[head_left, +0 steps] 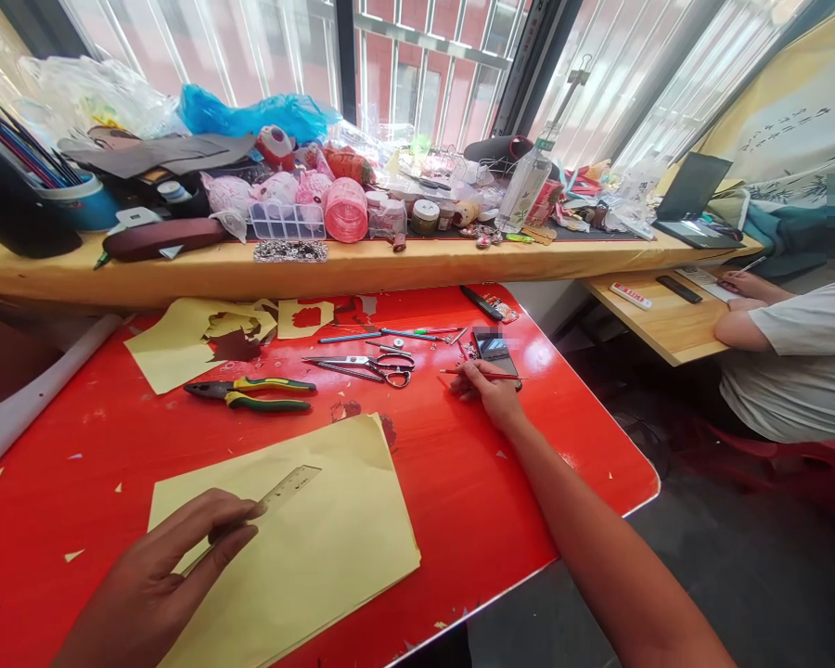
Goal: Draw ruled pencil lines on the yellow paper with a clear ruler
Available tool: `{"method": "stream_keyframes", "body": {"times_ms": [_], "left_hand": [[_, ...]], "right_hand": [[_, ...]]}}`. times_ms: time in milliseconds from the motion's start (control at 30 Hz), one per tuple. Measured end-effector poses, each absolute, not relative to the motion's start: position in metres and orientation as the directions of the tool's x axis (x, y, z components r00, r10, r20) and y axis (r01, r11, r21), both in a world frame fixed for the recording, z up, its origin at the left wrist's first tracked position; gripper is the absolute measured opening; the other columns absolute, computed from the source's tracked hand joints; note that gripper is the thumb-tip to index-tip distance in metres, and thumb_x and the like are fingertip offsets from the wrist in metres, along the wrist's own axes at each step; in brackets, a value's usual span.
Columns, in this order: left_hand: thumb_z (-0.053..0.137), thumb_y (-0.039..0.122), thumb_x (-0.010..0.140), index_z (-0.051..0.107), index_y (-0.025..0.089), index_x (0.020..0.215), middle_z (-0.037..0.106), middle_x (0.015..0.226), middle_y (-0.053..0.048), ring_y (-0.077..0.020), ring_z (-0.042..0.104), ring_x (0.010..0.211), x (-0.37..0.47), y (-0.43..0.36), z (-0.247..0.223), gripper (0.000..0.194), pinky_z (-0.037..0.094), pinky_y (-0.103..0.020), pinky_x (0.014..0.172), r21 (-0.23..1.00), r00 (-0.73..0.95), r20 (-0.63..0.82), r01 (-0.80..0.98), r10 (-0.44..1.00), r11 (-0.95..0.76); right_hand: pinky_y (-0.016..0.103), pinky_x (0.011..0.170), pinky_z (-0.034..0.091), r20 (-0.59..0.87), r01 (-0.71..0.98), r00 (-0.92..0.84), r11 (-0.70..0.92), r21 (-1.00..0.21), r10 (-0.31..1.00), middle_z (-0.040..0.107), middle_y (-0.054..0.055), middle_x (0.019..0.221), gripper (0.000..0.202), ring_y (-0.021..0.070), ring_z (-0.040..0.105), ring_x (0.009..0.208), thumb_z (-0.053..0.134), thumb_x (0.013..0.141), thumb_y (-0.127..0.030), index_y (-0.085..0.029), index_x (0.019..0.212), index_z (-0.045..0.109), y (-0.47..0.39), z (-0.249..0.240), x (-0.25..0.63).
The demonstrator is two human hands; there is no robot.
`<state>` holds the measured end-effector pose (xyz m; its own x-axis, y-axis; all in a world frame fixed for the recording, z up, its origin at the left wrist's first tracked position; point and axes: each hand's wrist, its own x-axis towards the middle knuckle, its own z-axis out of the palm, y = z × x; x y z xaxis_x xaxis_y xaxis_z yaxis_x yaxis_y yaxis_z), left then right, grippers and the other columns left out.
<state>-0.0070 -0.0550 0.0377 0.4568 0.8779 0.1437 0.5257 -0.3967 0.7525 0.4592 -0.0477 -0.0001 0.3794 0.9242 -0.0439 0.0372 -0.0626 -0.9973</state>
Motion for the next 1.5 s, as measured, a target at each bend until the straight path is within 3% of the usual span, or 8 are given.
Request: {"method": "stream_keyframes", "body": {"times_ms": [333,633,1067,1233,1367,1433,1500], "left_hand": [[0.075,0.056,0.094,0.08,0.032,0.103,0.081,0.101,-0.003,-0.0221,0.082,0.086,-0.02,-0.055,0.027,0.026,0.064,-0.018,0.067,0.74,0.478,0.123,0.54,0.87,-0.402],[0.074,0.06,0.093,0.08,0.032,0.1,0.08,0.099,-0.003,-0.0221,0.081,0.086,-0.013,-0.059,0.025,0.029,0.064,-0.019,0.068,0.761,0.44,0.128,0.531,0.889,-0.372],[0.073,0.057,0.094,0.08,0.03,0.099,0.079,0.098,-0.004,-0.0219,0.079,0.086,-0.021,-0.058,0.036,0.029,0.061,-0.02,0.066,0.783,0.437,0.109,0.516,0.893,-0.348],[0.072,0.061,0.094,0.078,0.027,0.093,0.076,0.091,-0.005,-0.0228,0.075,0.085,-0.02,-0.061,0.05,0.035,0.06,-0.025,0.07,0.842,0.371,0.044,0.486,0.928,-0.234],[0.065,0.064,0.1,0.072,0.023,0.098,0.075,0.097,-0.007,-0.0215,0.071,0.084,-0.01,-0.057,0.059,0.042,0.06,-0.03,0.074,0.938,0.346,-0.074,0.342,0.935,-0.052],[0.062,0.062,0.102,0.067,0.021,0.1,0.076,0.104,-0.01,-0.0213,0.07,0.085,0.0,-0.055,0.064,0.042,0.058,-0.032,0.075,0.972,0.383,-0.095,0.234,0.919,0.003],[0.064,0.061,0.102,0.063,0.021,0.099,0.075,0.098,-0.009,-0.0202,0.068,0.082,0.011,-0.052,0.068,0.04,0.056,-0.032,0.074,0.989,0.408,-0.1,0.144,0.908,0.044]], "right_hand": [[0.029,0.065,0.064,-0.064,-0.073,0.406,-0.038,-0.997,0.912,0.083,0.007,0.091,0.054,0.0229,0.082,0.082,0.079,0.084,-0.073,-0.021,0.099,0.075,-0.039,-0.004,0.452],[0.033,0.073,0.067,-0.066,-0.038,0.348,-0.056,-0.998,0.935,0.083,0.007,0.09,0.052,0.0235,0.082,0.081,0.082,0.083,-0.071,-0.021,0.099,0.079,-0.042,-0.003,0.434],[0.026,0.058,0.061,-0.029,-0.084,0.473,0.012,-0.996,0.881,0.08,0.004,0.082,0.054,0.0209,0.08,0.075,0.085,0.077,-0.072,-0.022,0.094,0.073,-0.01,0.003,0.44],[0.027,0.058,0.06,-0.059,-0.168,0.369,0.004,-0.986,0.927,0.081,0.005,0.087,0.052,0.0216,0.08,0.074,0.09,0.075,-0.065,-0.022,0.099,0.073,-0.035,0.022,0.408],[0.028,0.049,0.052,-0.061,-0.146,0.177,-0.035,-0.989,0.982,0.066,0.001,0.053,0.054,0.0208,0.071,0.053,0.08,0.084,-0.074,-0.021,0.083,0.072,-0.052,0.041,0.372],[0.028,0.048,0.05,-0.085,-0.103,0.074,-0.077,-0.992,0.994,0.057,-0.001,0.043,0.06,0.0205,0.068,0.047,0.075,0.084,-0.08,-0.021,0.074,0.07,-0.056,0.049,0.353],[0.026,0.044,0.045,-0.115,-0.049,-0.002,-0.115,-0.992,0.993,0.052,-0.002,0.041,0.065,0.0183,0.063,0.043,0.071,0.085,-0.083,-0.021,0.068,0.068,-0.06,0.055,0.335]]}}
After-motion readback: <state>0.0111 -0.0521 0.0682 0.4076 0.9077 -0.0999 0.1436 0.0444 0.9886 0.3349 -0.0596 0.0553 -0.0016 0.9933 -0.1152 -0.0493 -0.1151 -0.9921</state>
